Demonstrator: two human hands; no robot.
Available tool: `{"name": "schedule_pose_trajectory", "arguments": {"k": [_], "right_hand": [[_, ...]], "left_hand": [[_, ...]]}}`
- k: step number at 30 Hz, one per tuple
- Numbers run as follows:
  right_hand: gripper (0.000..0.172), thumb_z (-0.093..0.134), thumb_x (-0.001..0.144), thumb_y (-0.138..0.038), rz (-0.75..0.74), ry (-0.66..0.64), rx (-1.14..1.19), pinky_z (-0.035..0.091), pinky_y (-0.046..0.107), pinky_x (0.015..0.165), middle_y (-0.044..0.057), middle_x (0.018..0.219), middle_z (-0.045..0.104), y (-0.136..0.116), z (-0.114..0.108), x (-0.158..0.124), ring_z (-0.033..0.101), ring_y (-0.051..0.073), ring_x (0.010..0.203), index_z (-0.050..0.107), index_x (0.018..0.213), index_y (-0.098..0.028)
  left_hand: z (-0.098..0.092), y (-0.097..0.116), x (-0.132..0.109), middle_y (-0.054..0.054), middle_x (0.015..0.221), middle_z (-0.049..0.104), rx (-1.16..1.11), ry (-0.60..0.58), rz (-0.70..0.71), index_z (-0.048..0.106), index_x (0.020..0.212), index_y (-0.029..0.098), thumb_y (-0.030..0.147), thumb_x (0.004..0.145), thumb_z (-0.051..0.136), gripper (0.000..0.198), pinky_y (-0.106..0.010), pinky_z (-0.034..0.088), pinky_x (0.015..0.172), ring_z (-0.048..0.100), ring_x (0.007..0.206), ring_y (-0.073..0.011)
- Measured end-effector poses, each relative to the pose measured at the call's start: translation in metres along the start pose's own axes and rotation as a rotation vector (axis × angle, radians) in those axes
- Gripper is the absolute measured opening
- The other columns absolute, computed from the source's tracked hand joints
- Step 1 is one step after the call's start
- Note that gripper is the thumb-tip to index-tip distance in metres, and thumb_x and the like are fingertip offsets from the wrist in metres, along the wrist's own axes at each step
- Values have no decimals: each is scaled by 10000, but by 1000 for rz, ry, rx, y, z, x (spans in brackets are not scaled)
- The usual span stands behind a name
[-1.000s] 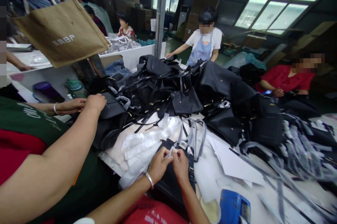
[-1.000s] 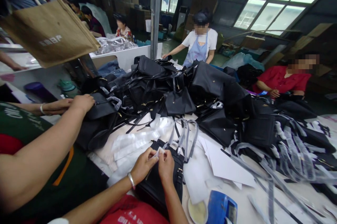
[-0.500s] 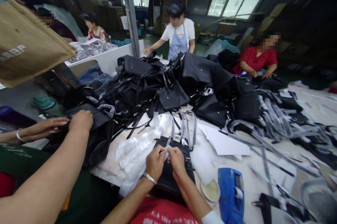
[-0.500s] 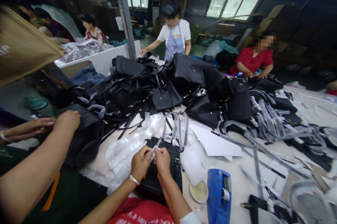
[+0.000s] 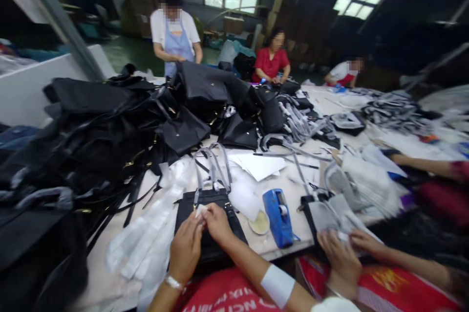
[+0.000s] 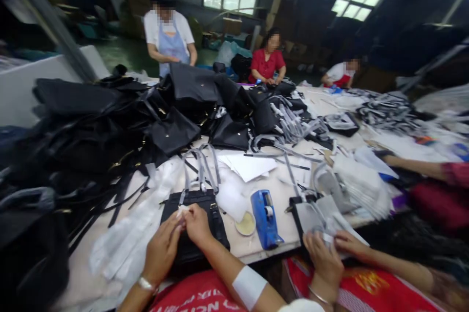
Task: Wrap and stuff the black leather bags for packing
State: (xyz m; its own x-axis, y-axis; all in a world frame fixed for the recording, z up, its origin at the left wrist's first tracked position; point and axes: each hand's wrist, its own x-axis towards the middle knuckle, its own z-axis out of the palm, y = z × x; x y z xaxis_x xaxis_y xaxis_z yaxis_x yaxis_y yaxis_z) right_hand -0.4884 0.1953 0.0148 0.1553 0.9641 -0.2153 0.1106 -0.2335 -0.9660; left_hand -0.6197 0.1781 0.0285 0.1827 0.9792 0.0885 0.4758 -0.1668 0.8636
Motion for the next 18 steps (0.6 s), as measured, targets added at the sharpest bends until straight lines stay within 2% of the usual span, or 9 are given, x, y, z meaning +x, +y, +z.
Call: {"name": "schedule_pose_trajectory", "arguments": {"k": [3,4,7,10,12,14,16,17,18], "right_hand": [[158,460,883,-296,-70,-63,-46,459,202,530,-44,612,593,-1,-6,-1,572,109,531,583,885,-198],[161,445,897,-291,-114,-72,-91,463,207,554,-40,638,599,-2,-6,-1,582,112,558,578,906,-200],[155,434,911,-260,-286,-59,-334,467,240,685,3,777,628,-7,-8,-3,609,144,741,574,924,-195],[136,487,891,-263,-422,-91,-553,445,260,768,38,917,636,-10,-28,-6,595,177,891,583,962,-197],[148,506,886,-273,-421,-49,-620,434,254,781,32,945,641,-7,-62,-12,593,174,901,587,993,-212],[163,464,907,-270,-308,148,-693,423,254,782,33,938,644,1,-114,-25,594,170,874,594,990,-215],[207,414,924,-270,-87,433,-859,412,281,770,65,896,640,14,-174,-45,585,191,847,605,934,-190],[216,418,923,-277,41,546,-955,405,299,780,88,899,634,21,-203,-57,578,209,872,608,929,-173],[212,452,910,-289,177,605,-1036,403,313,784,111,900,630,28,-229,-69,573,226,894,613,924,-151]], "left_hand": [[-14,-3,14,-74,1093,670,-369,-120,-385,567,1154,205,441,834,530,399,-384,471,903,628,987,-239],[-17,-3,19,-68,1044,686,-460,-186,-462,552,1163,194,460,815,554,438,-372,487,870,646,929,-230],[-15,-2,32,-54,973,695,-548,-393,-497,576,1102,170,474,790,586,435,-331,495,829,649,869,-213],[-7,-1,34,-33,878,688,-452,-441,-463,613,988,167,497,775,592,394,-295,493,775,636,823,-201],[-2,-4,33,-20,805,676,-381,-411,-469,613,957,167,523,764,591,405,-284,489,737,625,768,-190],[0,-7,32,-18,769,668,-333,-364,-489,613,925,164,548,756,583,420,-274,481,700,612,716,-177],[0,-9,32,-24,767,669,-312,-324,-510,615,884,160,565,746,583,429,-266,472,675,603,690,-170],[0,-9,32,-28,768,669,-313,-316,-514,616,868,157,570,739,587,434,-264,469,665,601,684,-169],[0,-10,32,-32,766,669,-318,-315,-514,617,858,154,574,734,591,438,-264,468,660,599,680,-169]]}}
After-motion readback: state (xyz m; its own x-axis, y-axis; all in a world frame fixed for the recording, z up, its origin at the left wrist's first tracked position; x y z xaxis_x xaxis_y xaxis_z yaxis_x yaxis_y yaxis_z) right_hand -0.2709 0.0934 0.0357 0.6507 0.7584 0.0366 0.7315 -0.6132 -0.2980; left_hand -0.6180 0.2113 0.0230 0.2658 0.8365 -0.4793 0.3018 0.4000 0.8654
